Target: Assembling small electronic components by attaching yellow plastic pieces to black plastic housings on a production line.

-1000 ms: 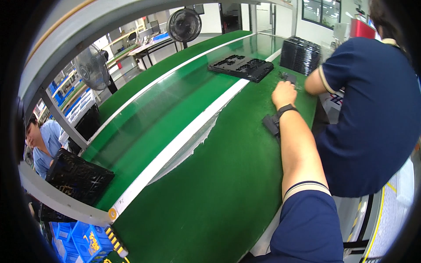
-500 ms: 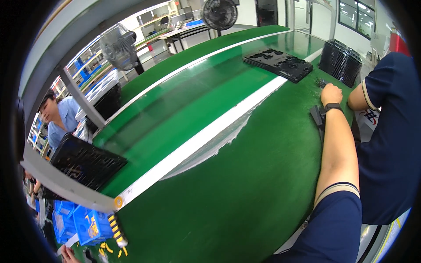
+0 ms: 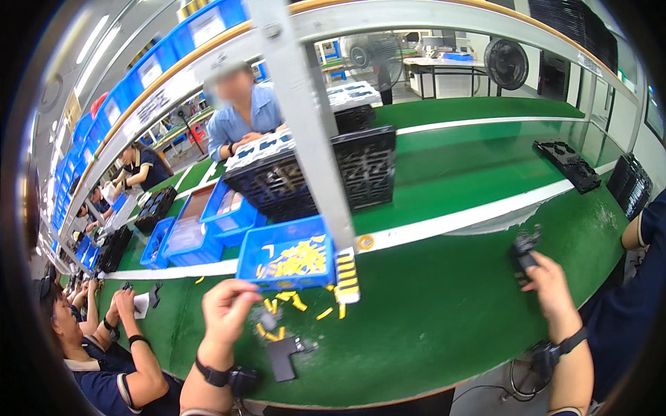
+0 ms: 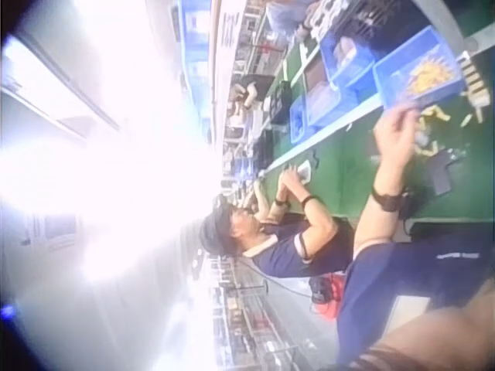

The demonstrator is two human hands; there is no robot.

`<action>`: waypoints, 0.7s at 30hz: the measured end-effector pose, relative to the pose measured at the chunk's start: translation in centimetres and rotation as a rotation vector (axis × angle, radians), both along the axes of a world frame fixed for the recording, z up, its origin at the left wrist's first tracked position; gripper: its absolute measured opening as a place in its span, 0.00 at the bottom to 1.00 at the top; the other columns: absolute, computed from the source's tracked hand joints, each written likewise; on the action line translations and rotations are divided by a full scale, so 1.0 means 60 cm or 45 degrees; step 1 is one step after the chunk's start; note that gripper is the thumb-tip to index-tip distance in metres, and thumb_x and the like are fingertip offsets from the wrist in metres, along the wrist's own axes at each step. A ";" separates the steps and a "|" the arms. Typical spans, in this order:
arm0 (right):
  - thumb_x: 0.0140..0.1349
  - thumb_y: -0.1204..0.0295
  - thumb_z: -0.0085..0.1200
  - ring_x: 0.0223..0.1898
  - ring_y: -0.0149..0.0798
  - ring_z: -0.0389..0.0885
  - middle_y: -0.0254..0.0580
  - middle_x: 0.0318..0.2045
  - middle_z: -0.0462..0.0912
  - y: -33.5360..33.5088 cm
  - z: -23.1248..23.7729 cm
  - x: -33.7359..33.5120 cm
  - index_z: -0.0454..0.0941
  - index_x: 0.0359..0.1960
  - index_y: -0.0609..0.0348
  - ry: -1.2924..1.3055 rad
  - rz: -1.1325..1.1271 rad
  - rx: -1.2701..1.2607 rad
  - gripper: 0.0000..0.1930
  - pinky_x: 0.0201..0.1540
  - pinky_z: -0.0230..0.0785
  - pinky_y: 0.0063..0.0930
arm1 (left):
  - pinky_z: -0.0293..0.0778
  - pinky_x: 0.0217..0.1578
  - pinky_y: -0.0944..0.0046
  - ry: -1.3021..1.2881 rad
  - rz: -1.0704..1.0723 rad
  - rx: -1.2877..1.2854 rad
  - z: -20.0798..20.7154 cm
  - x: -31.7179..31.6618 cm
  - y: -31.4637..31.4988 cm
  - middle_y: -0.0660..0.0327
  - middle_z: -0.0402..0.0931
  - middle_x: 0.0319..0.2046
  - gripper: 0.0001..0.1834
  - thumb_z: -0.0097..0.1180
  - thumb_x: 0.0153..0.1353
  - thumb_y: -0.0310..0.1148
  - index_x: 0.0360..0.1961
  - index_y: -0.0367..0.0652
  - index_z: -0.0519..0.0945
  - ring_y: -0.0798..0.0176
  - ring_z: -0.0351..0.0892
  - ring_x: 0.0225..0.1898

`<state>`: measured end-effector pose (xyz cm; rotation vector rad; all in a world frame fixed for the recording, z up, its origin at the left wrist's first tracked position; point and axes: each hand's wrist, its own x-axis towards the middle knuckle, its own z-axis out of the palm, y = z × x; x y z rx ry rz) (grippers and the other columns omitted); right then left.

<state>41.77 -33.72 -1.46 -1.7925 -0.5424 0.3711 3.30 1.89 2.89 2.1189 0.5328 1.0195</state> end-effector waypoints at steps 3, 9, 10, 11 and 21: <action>0.60 0.70 0.49 0.39 0.33 0.78 0.42 0.43 0.78 0.140 0.012 -0.175 0.69 0.55 0.66 0.376 0.503 0.287 0.22 0.37 0.75 0.26 | 0.74 0.37 0.68 0.198 -0.323 0.027 0.026 -0.001 -0.030 0.57 0.80 0.34 0.14 0.56 0.55 0.24 0.44 0.37 0.77 0.64 0.80 0.36; 0.64 0.68 0.47 0.42 0.35 0.78 0.46 0.45 0.77 0.326 0.062 -0.412 0.71 0.52 0.65 1.110 1.133 0.433 0.18 0.42 0.73 0.26 | 0.68 0.50 0.61 0.212 -0.438 0.030 0.012 -0.019 -0.017 0.49 0.72 0.50 0.32 0.60 0.56 0.34 0.59 0.33 0.63 0.59 0.73 0.51; 0.64 0.68 0.46 0.41 0.35 0.78 0.46 0.44 0.78 0.343 0.060 -0.419 0.71 0.51 0.65 1.146 1.212 0.417 0.17 0.41 0.73 0.26 | 0.68 0.51 0.63 0.062 -0.539 -0.330 0.029 -0.020 -0.020 0.52 0.73 0.48 0.30 0.60 0.57 0.34 0.57 0.31 0.64 0.64 0.72 0.49; 0.65 0.67 0.46 0.40 0.35 0.79 0.46 0.43 0.79 0.358 0.058 -0.418 0.72 0.50 0.65 1.180 1.304 0.400 0.17 0.40 0.74 0.26 | 0.67 0.50 0.66 -0.013 -0.607 -0.533 0.029 -0.026 -0.011 0.58 0.74 0.46 0.28 0.59 0.58 0.35 0.57 0.32 0.66 0.67 0.71 0.48; 0.59 0.67 0.53 0.22 0.25 0.76 0.37 0.22 0.81 0.406 0.129 -0.331 0.81 0.28 0.62 0.323 0.846 0.371 0.11 0.27 0.67 0.17 | 0.71 0.44 0.60 0.832 -0.698 -0.422 0.003 -0.058 -0.016 0.46 0.77 0.39 0.25 0.56 0.57 0.40 0.50 0.31 0.72 0.51 0.78 0.42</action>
